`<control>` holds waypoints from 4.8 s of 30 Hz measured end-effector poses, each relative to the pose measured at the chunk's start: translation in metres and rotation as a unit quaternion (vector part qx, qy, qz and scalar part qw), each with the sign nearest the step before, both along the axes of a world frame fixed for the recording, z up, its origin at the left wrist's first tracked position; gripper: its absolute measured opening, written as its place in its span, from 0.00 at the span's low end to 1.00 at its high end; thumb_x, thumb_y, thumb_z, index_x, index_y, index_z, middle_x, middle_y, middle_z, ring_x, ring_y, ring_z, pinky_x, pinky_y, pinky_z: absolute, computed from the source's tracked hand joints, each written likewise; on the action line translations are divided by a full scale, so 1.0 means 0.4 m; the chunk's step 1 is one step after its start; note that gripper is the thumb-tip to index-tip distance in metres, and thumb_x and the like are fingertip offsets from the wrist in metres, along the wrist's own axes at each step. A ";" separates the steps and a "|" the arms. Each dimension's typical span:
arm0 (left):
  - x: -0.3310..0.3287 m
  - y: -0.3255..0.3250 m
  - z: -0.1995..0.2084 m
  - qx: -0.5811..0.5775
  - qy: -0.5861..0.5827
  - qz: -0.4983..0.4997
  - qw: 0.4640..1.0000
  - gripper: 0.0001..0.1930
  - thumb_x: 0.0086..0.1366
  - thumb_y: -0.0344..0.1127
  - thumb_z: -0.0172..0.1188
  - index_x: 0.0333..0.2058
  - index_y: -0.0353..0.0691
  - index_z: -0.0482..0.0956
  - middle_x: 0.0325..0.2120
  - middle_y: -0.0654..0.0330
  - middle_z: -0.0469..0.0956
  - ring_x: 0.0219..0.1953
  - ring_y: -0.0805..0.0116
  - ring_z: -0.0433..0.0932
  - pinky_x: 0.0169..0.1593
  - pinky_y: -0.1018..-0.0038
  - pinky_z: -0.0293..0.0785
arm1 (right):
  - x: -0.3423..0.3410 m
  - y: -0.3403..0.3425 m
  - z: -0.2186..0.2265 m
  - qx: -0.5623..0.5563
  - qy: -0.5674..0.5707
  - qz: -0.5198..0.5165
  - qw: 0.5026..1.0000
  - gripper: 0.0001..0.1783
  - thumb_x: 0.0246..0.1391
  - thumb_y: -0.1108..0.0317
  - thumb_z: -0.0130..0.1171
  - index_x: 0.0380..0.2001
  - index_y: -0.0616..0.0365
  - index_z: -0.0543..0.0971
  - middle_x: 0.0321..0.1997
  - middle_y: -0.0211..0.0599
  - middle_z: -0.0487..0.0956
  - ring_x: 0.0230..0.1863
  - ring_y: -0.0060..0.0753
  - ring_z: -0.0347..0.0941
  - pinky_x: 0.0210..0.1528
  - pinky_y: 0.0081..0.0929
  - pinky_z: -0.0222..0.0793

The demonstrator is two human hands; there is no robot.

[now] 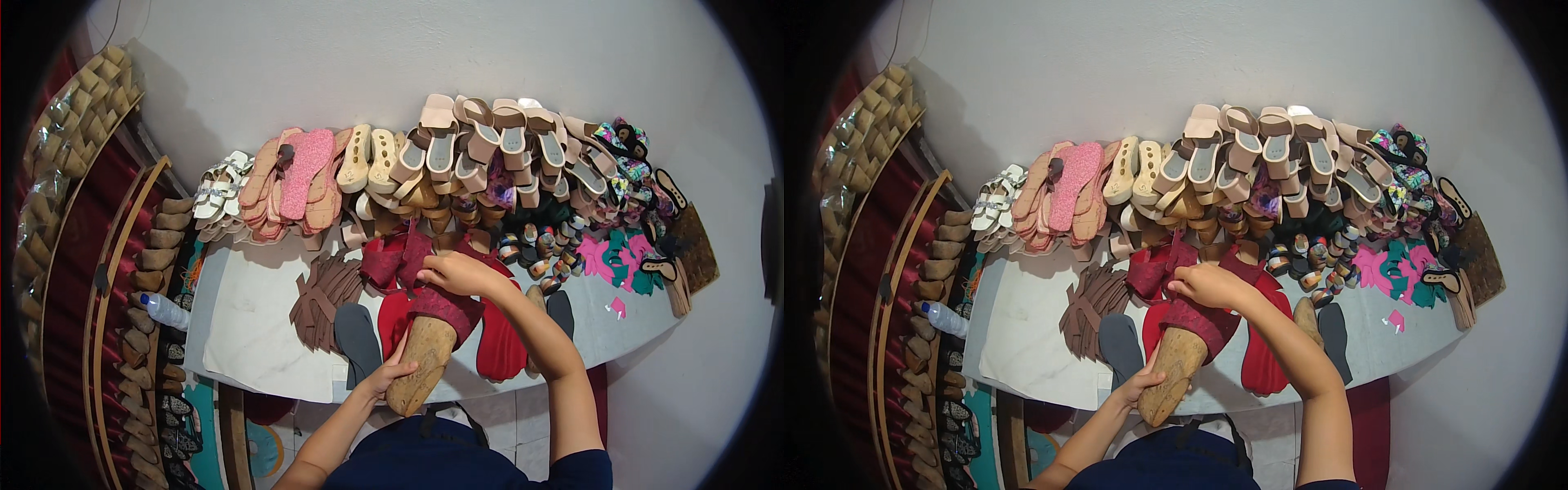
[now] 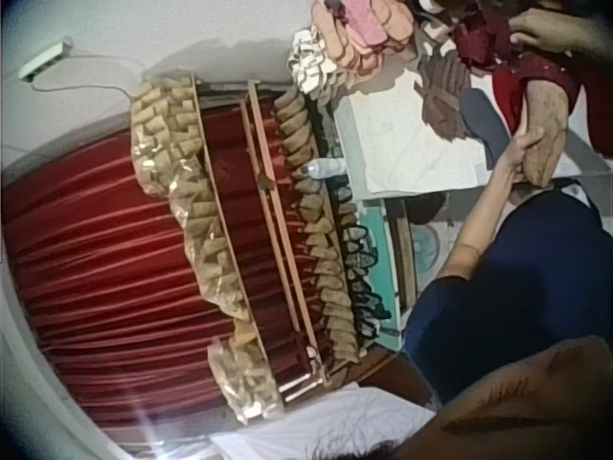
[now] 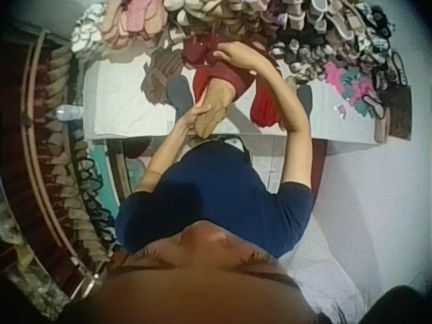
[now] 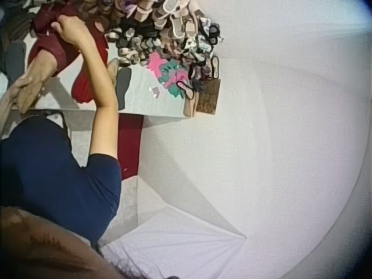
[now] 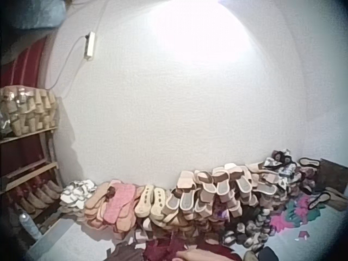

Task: Assembling red sandals by attaching uppers to soles and placing them on a storage rack.

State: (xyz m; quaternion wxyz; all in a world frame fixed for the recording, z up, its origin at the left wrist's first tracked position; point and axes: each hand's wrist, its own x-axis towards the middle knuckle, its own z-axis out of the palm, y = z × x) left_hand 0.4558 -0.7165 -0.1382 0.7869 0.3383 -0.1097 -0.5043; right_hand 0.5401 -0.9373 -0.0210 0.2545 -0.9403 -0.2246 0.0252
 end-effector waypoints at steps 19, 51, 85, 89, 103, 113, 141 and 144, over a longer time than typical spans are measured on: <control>0.038 -0.014 0.037 0.020 -0.078 0.079 0.994 0.46 0.54 0.35 0.55 0.60 0.49 0.28 0.58 0.54 0.46 0.58 0.65 0.51 0.58 0.70 0.50 | -0.103 0.041 0.056 0.090 -0.105 -0.236 0.962 0.18 0.49 0.56 0.51 0.34 0.62 0.72 0.26 0.45 0.75 0.31 0.44 0.71 0.35 0.33 0.66; 0.015 -0.055 0.035 0.140 -0.116 0.047 0.982 0.47 0.52 0.37 0.59 0.60 0.44 0.30 0.57 0.53 0.48 0.58 0.64 0.52 0.57 0.71 0.50 | -0.029 0.062 -0.045 -0.290 -0.090 0.141 0.942 0.13 0.38 0.64 0.52 0.32 0.47 0.78 0.32 0.30 0.75 0.41 0.32 0.68 0.49 0.36 0.59; -0.015 -0.154 0.058 0.138 -0.199 0.058 0.969 0.47 0.51 0.36 0.60 0.60 0.43 0.33 0.57 0.53 0.48 0.58 0.66 0.51 0.58 0.71 0.48 | 0.015 -0.029 -0.030 -0.266 0.051 0.043 0.962 0.12 0.43 0.64 0.48 0.33 0.46 0.78 0.31 0.38 0.77 0.35 0.39 0.74 0.36 0.35 0.68; -0.029 -0.155 0.055 0.152 -0.209 0.061 0.964 0.48 0.50 0.37 0.61 0.60 0.42 0.33 0.58 0.52 0.46 0.59 0.65 0.50 0.59 0.71 0.47 | 0.035 -0.050 -0.008 -0.272 0.080 0.061 0.957 0.13 0.41 0.65 0.49 0.33 0.46 0.78 0.32 0.39 0.77 0.35 0.38 0.74 0.37 0.34 0.68; 0.013 -0.105 0.071 0.118 -0.236 0.020 0.965 0.47 0.50 0.37 0.61 0.60 0.41 0.34 0.58 0.52 0.46 0.59 0.65 0.49 0.59 0.71 0.46 | 0.093 -0.051 0.009 -0.137 0.170 0.131 0.967 0.15 0.43 0.63 0.51 0.36 0.50 0.77 0.32 0.42 0.77 0.35 0.39 0.73 0.38 0.31 0.67; 0.048 -0.054 0.088 0.114 -0.229 0.014 0.967 0.47 0.49 0.35 0.61 0.60 0.41 0.36 0.57 0.54 0.48 0.59 0.66 0.50 0.58 0.72 0.47 | 0.125 -0.041 0.040 -0.160 0.199 0.138 0.957 0.19 0.37 0.74 0.51 0.39 0.56 0.75 0.34 0.45 0.76 0.36 0.45 0.71 0.39 0.32 0.65; 0.053 -0.035 0.055 0.161 -0.188 -0.002 0.969 0.48 0.51 0.38 0.60 0.59 0.40 0.32 0.57 0.52 0.45 0.59 0.65 0.49 0.58 0.73 0.47 | 0.047 0.135 0.021 -0.368 -0.058 0.098 0.923 0.08 0.39 0.64 0.52 0.19 0.52 0.79 0.24 0.37 0.78 0.30 0.37 0.74 0.40 0.33 0.63; 0.052 -0.036 0.045 0.161 -0.180 0.005 0.970 0.47 0.51 0.38 0.60 0.59 0.40 0.32 0.56 0.52 0.48 0.57 0.65 0.51 0.57 0.72 0.50 | 0.055 0.126 0.004 -0.362 -0.074 0.114 0.922 0.08 0.40 0.67 0.51 0.19 0.53 0.79 0.25 0.37 0.78 0.29 0.36 0.75 0.37 0.33 0.64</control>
